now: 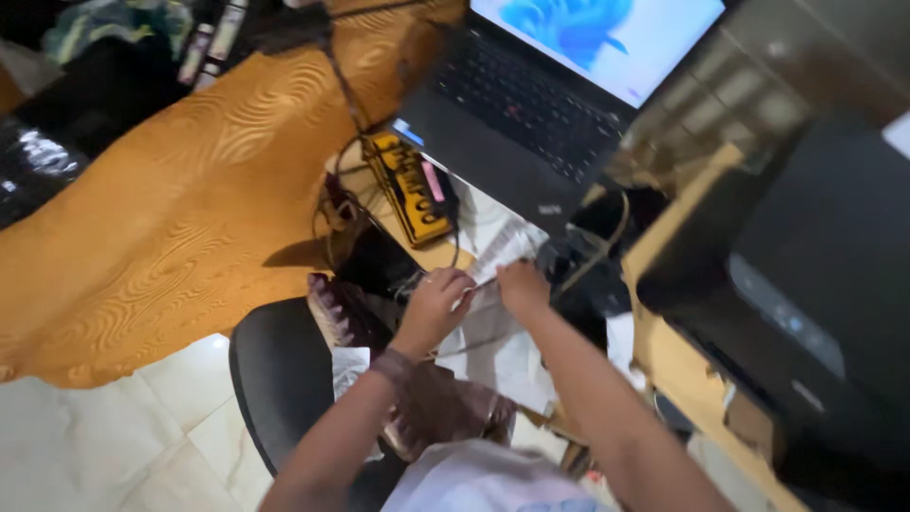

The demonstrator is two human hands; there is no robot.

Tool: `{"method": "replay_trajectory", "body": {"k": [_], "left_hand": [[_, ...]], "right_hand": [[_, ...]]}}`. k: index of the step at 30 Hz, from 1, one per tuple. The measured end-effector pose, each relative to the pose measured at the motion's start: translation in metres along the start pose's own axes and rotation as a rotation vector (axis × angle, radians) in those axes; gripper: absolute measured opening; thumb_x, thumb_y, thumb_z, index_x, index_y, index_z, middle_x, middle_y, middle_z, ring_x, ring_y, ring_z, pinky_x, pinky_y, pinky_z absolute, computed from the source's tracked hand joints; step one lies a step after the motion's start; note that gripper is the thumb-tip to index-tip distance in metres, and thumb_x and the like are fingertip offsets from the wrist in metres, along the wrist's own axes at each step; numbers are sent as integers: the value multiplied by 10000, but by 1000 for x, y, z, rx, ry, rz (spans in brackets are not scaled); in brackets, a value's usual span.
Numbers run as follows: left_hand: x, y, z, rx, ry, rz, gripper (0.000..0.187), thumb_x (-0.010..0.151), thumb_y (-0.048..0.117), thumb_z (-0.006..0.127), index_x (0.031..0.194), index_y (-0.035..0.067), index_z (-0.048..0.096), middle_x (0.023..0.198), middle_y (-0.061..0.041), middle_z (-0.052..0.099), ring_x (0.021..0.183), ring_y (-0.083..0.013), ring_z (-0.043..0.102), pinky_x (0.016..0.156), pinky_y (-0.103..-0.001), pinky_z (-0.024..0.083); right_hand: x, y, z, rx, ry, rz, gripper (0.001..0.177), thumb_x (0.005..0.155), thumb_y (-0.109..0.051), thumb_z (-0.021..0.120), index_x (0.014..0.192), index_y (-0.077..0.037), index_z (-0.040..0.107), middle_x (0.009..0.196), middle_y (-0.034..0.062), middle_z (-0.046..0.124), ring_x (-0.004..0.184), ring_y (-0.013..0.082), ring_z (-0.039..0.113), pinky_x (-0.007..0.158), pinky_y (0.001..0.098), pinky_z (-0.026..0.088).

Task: The person loads a sheet of paper into the printer, adjusts cables, and replaces a white cylindrical cartridge into the printer's ink bay. The printer is on a small table next to a laptop in a cluttered room.

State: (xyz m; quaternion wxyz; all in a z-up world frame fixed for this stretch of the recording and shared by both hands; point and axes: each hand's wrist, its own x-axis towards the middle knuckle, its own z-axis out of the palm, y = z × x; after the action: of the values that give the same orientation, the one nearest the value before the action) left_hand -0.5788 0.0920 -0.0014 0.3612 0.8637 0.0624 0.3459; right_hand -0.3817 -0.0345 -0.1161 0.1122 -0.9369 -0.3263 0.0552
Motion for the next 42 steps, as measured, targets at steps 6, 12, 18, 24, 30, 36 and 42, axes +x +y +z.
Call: {"method": "replay_trajectory", "body": {"k": [6,12,18,24,30,36,42], "left_hand": [[56,-80,-125,215,363,3,137,842,-19,667,938,66,621,972,-139,636,966,-360,613,906,-455,505],[160,-249,-224,122,623,-139,226,1073,129,645,1247,7,570,1154,-154,613,1054,-268,615,957,-361,503],[226,-367,-240,-198,527,-357,327,1056,293,636,1280,54,641,1249,-79,671,1194,-189,592,1070,-324,444],[222,-374,-231,-427,304,-448,444,1015,356,634,1364,83,653,1343,-46,677,1269,-154,586,1109,-300,414],[229,-351,-234,-401,79,-507,453,1003,356,622,1381,108,654,1282,-20,694,1116,-131,580,998,-287,436],[224,-354,-226,-441,49,-509,406,1060,375,597,1283,56,710,1163,-16,723,1061,-91,603,978,-255,468],[225,-358,-227,-332,53,-506,369,1058,337,573,1236,42,707,1091,3,726,1021,-88,614,942,-238,468]], "right_hand": [[14,18,34,942,-198,581,489,994,-326,718,790,110,626,761,286,624,582,419,593,574,518,425],[-50,-56,-45,546,254,-82,307,860,-297,776,867,4,713,722,108,681,617,231,664,580,350,506],[30,-220,-105,715,488,-865,279,1214,-235,376,1388,-43,271,1065,276,617,872,367,634,839,435,517],[175,-340,-124,433,129,-476,268,1081,-293,447,1055,-38,526,852,258,689,800,506,654,674,617,492],[222,-364,-100,311,41,-266,331,1071,-323,427,1019,-33,577,815,250,709,798,493,682,731,603,530],[224,-364,-98,225,0,-361,356,1080,-328,425,1028,-5,567,788,238,711,743,451,705,652,562,560],[221,-362,-104,293,52,-388,348,1068,-327,454,1015,-6,578,774,231,712,722,452,699,650,566,548]]}}
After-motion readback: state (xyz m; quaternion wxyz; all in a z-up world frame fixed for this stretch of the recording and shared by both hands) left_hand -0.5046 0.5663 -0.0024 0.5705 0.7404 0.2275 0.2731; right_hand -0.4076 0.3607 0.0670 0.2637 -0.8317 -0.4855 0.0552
